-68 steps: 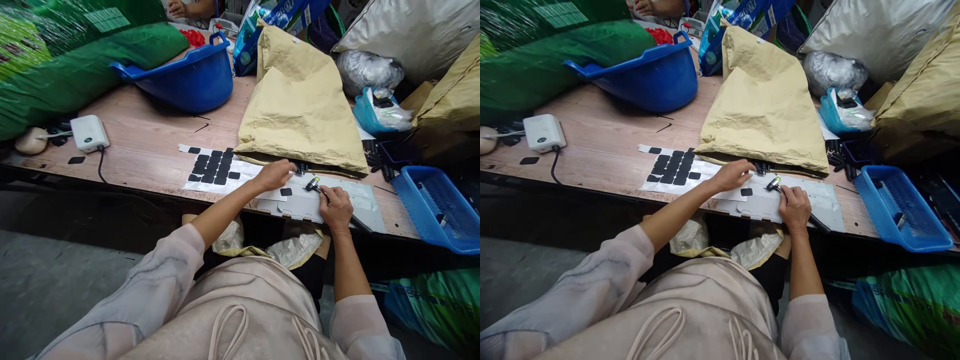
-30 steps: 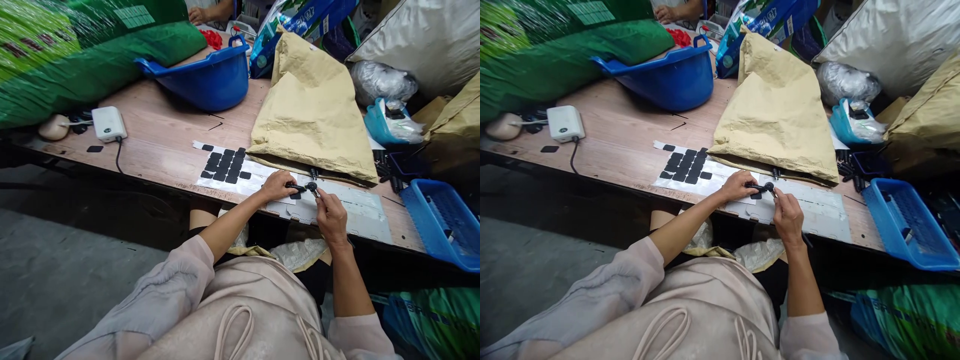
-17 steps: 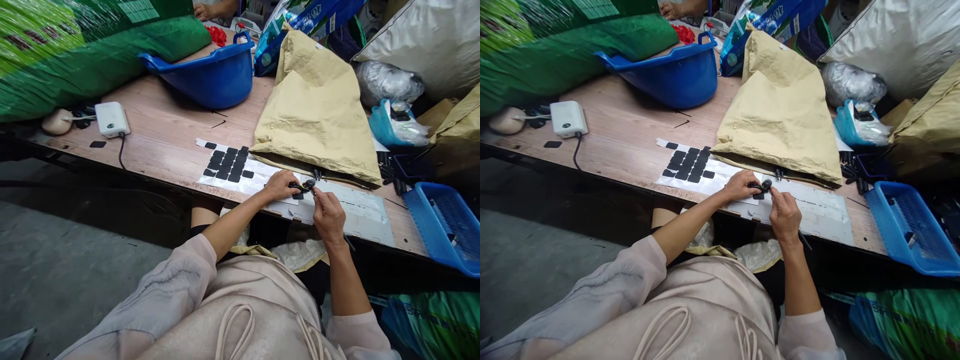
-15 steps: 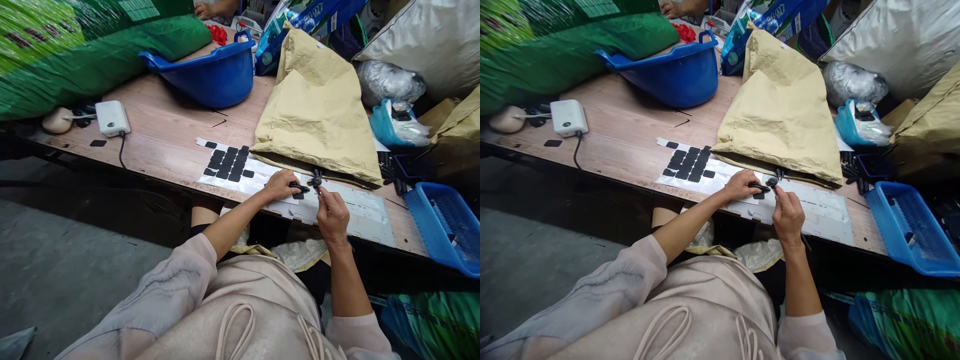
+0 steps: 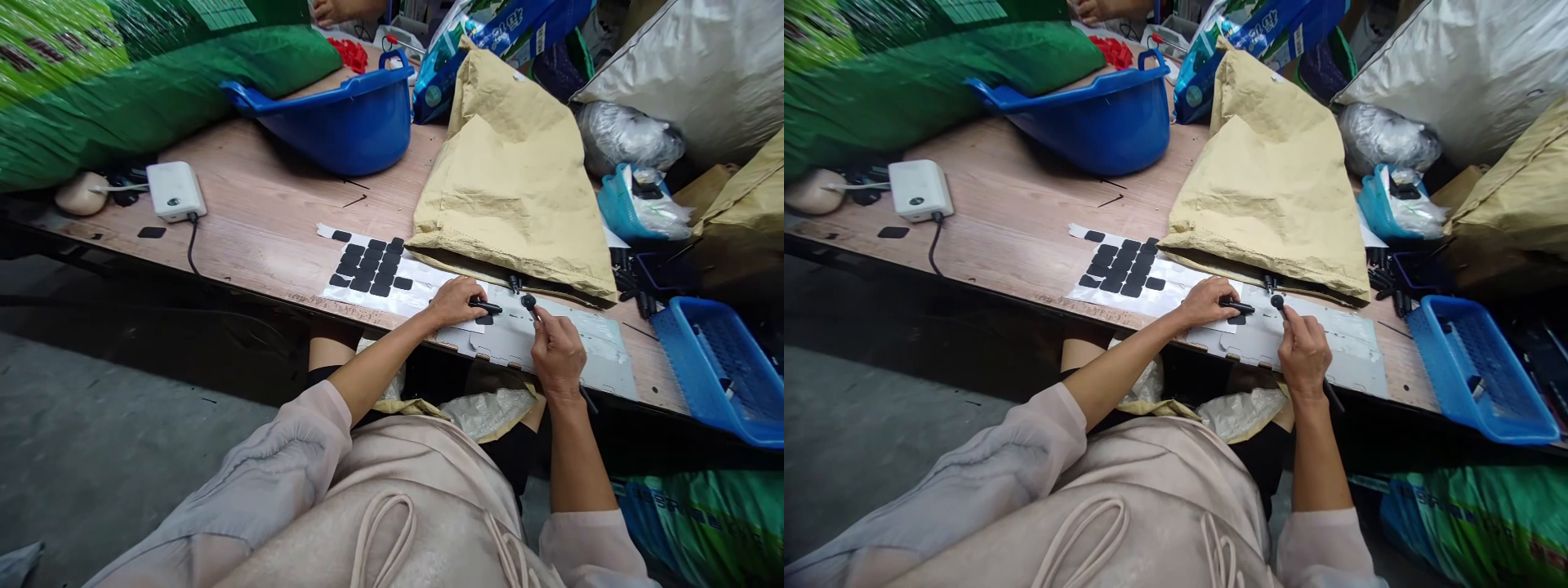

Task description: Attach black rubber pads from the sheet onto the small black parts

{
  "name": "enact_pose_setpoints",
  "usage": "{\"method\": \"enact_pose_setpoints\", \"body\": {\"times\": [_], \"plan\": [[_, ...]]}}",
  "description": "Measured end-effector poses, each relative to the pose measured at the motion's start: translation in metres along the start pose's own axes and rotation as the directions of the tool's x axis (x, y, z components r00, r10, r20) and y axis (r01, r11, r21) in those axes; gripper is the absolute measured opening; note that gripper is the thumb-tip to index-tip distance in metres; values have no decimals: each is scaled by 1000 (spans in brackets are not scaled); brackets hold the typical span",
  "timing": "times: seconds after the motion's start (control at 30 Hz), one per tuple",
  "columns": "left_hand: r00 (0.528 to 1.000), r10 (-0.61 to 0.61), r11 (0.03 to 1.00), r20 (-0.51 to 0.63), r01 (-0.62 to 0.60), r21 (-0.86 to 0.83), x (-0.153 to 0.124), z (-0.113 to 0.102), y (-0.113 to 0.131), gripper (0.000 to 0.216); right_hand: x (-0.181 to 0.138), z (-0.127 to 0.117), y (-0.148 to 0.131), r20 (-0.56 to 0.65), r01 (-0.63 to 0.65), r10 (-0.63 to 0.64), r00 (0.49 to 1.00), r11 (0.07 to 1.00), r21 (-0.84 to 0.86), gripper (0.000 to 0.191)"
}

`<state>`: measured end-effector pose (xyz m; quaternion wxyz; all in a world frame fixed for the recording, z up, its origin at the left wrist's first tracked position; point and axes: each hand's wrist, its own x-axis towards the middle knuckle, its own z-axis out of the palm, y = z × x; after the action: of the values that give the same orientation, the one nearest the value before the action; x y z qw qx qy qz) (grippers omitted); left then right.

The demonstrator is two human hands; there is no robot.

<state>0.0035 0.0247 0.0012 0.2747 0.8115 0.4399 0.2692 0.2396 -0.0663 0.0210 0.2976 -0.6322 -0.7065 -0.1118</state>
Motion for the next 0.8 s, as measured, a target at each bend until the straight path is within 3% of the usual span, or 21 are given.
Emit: {"method": "enact_pose_setpoints", "body": {"times": [0.2,0.43,0.6,0.7,0.8], "plan": [[1000,-14,1000,5,14,7,-2,-2,2,18,-7,13,29,58,-34,37,998,998,-55,33],[1000,-10,1000,15,10,15,-5,-5,5,30,-13,20,24,10,-95,96,995,994,-59,32],[1000,8,999,30,-9,49,-2,-3,4,19,-14,21,23,-2,-94,94,996,992,-82,30],[999,52,997,12,-52,59,-8,-4,9,15,-15,20,23,-18,-68,67,998,993,-99,29],[982,183,983,46,-183,2,-36,-6,22,17,-16,19,23,-29,-44,41,999,992,-116,28]]}}
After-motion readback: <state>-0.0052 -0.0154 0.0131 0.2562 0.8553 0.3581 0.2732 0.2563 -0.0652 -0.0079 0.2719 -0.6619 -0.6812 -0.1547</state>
